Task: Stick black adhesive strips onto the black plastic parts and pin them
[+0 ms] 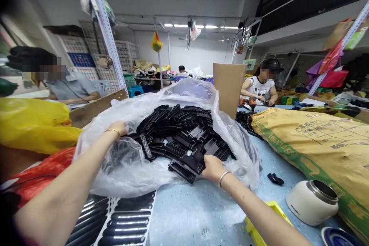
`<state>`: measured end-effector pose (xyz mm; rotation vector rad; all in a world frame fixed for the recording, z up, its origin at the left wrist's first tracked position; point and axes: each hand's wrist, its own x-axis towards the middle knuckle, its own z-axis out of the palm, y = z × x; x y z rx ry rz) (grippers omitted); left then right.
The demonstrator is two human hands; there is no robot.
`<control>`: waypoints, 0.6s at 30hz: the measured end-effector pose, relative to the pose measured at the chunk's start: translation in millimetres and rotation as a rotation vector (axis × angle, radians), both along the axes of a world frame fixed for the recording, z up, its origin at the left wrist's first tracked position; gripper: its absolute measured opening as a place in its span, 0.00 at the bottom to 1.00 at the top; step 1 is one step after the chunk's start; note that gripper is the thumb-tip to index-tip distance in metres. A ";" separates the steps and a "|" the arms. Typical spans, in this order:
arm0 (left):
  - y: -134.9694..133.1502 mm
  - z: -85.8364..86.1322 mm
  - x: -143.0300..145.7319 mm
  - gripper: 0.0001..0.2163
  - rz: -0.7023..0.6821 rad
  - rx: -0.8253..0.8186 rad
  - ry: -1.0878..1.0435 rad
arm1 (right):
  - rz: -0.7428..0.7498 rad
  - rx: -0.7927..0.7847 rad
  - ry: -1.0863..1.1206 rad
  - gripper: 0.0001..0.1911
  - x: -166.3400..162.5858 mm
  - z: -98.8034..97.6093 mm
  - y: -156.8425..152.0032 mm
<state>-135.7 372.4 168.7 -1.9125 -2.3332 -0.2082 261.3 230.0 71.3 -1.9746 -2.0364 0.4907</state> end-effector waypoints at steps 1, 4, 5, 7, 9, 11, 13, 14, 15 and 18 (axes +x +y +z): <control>-2.1 6.0 -1.4 0.18 -0.013 -0.004 -0.001 | 0.051 -0.010 -0.033 0.10 -5.3 -0.3 -5.4; -20.4 7.8 30.3 0.20 -0.092 0.049 0.002 | 0.213 -0.088 -0.133 0.15 -22.8 -3.2 -22.4; -30.0 2.4 50.8 0.20 -0.145 0.095 -0.004 | 0.246 -0.119 -0.161 0.17 -28.0 -4.2 -27.4; -50.6 -16.4 97.5 0.17 -0.422 0.225 -0.125 | 0.263 -0.164 -0.202 0.20 -35.7 -6.0 -35.5; -66.3 -40.0 136.5 0.15 -0.665 0.057 -0.252 | 0.243 -0.156 -0.206 0.20 -38.9 -7.4 -42.3; -70.1 -58.8 150.8 0.11 -0.647 -0.012 -0.252 | 0.234 -0.104 -0.203 0.19 -37.7 -8.7 -48.2; -62.5 -66.1 132.7 0.10 -0.522 0.005 -0.238 | 0.232 -0.051 -0.195 0.17 -34.7 -9.1 -51.1; -56.8 -65.1 113.1 0.09 -0.443 0.026 -0.232 | 0.234 -0.032 -0.194 0.17 -33.6 -8.5 -50.5; -51.4 -61.9 89.0 0.09 -0.361 0.044 -0.231 | 0.237 -0.014 -0.197 0.16 -33.5 -7.3 -47.8; -44.3 -49.7 15.2 0.10 -0.193 0.069 -0.256 | 0.253 0.049 -0.217 0.13 -43.1 0.0 -26.4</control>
